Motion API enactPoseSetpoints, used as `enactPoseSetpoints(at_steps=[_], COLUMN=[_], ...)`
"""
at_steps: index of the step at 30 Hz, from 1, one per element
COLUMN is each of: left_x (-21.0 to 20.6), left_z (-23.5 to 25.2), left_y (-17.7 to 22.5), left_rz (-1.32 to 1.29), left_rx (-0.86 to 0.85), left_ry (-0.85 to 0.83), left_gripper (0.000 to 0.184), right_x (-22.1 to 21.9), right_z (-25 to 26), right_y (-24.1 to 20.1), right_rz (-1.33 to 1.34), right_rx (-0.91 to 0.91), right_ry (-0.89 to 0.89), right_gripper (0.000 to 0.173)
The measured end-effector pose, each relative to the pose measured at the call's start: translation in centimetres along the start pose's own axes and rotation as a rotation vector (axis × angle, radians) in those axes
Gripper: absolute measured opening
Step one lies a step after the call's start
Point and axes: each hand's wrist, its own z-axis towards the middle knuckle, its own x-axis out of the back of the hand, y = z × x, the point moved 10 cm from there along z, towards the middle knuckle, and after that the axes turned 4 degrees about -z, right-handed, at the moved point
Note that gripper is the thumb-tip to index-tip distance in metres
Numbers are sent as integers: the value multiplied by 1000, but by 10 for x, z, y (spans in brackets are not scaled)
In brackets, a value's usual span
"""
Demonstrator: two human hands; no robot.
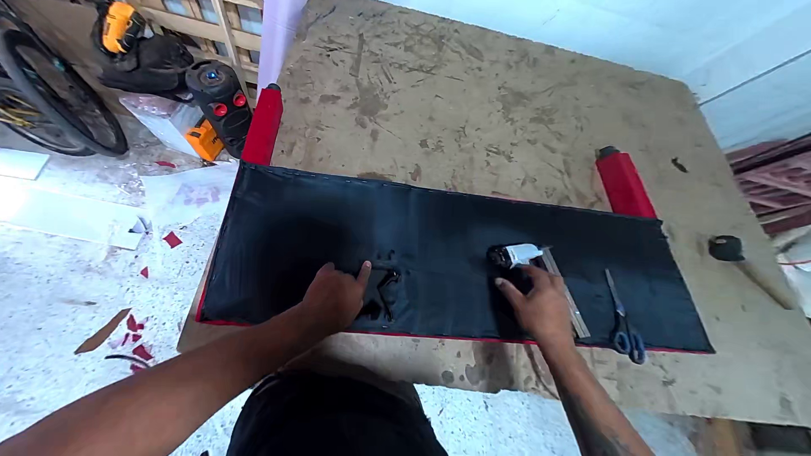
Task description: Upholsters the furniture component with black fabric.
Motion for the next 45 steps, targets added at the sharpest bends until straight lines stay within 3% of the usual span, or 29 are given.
enactPoseSetpoints(at_steps=[2, 5, 9, 12, 14, 16, 18, 35, 41, 43, 45], left_x=[3, 9, 18, 17, 19, 20, 19, 3, 9, 4, 4], left_z=[-1, -3, -2, 1, 6, 9, 12, 15, -25, -43, -50], left_y=[-2, -6, -16, -23, -24, -28, -30, -44, -41, -38, -45], left_rz=[-40, -83, -141, -185, -195, -185, -168, -264, -411, -469, -548], left_rx=[20, -27, -76, -113, -152, -179, -207, -300, -383, -403, -365], left_ry=[-113, -117, -157, -214, -221, -225, -232, -224, -239, -209, -19], left_gripper=[64, 64, 70, 72, 72, 70, 69, 67, 68, 59, 37], right_x=[-11, -20, 12, 38, 34, 10, -14, -48, -50, -51, -49], right_z=[9, 23, 20, -19, -52, -77, -90, -97, -106, -111, -111], right_y=[2, 16, -2, -64, -138, -202, -231, -268, -290, -292, -293], right_rz=[-53, -110, -101, 166, 353, 367, 340, 172, 225, 217, 227], right_rx=[-19, -87, -246, -298, -207, -149, -171, -231, -215, -215, -194], right_ry=[-15, -7, -102, -262, -390, -474, -496, -488, -520, -539, -538], right_gripper=[69, 70, 66, 38, 34, 33, 31, 27, 26, 28, 28])
